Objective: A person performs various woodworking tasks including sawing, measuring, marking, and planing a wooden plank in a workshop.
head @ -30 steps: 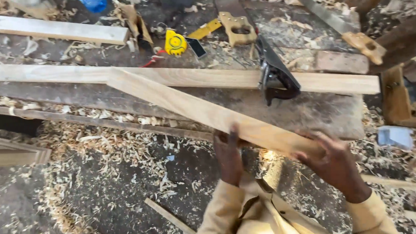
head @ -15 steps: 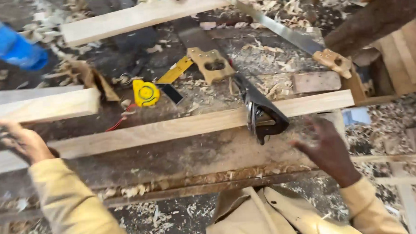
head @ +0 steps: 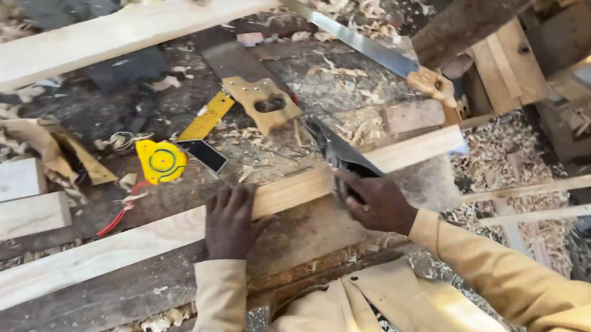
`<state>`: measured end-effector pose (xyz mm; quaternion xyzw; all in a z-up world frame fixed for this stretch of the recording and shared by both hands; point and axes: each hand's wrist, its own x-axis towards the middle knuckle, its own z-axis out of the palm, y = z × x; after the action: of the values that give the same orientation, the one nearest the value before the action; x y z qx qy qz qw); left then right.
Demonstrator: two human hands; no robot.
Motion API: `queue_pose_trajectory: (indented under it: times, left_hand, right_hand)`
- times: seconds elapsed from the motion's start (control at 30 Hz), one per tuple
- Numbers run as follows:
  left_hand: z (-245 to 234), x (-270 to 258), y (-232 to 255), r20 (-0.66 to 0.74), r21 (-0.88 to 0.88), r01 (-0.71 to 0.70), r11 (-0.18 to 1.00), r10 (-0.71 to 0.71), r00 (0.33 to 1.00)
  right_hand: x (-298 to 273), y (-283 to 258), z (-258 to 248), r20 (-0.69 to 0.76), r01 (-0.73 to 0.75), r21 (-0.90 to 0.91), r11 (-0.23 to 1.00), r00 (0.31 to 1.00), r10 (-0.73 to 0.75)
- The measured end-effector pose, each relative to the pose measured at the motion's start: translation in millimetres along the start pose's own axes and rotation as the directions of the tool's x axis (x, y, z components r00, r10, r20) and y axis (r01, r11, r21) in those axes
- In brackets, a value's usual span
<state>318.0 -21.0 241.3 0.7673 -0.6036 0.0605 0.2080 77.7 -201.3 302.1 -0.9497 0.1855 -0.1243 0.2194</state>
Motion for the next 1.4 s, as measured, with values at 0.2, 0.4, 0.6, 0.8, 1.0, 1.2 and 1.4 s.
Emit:
queue_pose_trajectory:
  times: [0.2,0.4,0.6,0.8,1.0,1.2,1.4]
  left_hand:
    - [-3,-14,25,0.021,-0.112,-0.012,0.994,0.014,1.0]
    - [13,3,60,-0.038,-0.16,-0.053,0.986,0.047,0.998]
    - [-16,28,64,-0.06,-0.318,0.184,0.93,-0.213,0.975]
    - [-52,65,-19,-0.348,-0.198,0.567,0.8,-0.598,0.722]
    - [-47,61,-64,-0.218,0.071,0.536,0.841,-0.511,0.831]
    - [-43,46,-8,-0.054,-0.878,0.24,0.413,-0.585,0.809]
    - [-24,30,114,0.501,-0.784,0.356,-0.508,-0.178,0.847]
  right_hand:
    - [12,44,-3,-0.202,-0.099,0.39,0.916,0.961,0.19]
    - [96,80,2,-0.373,0.17,0.052,0.984,0.917,-0.138]
    - [163,88,12,-0.27,0.209,-0.471,0.857,0.891,-0.366]
    - [168,68,24,-0.026,0.116,-0.057,0.992,0.993,-0.117]
    - [128,68,32,-0.051,-0.127,-0.131,0.983,0.991,0.121]
    - [59,14,-19,0.049,-0.358,0.657,0.663,0.899,0.436]
    - [-16,-17,-30,0.241,-0.357,0.927,0.118,0.806,0.541]
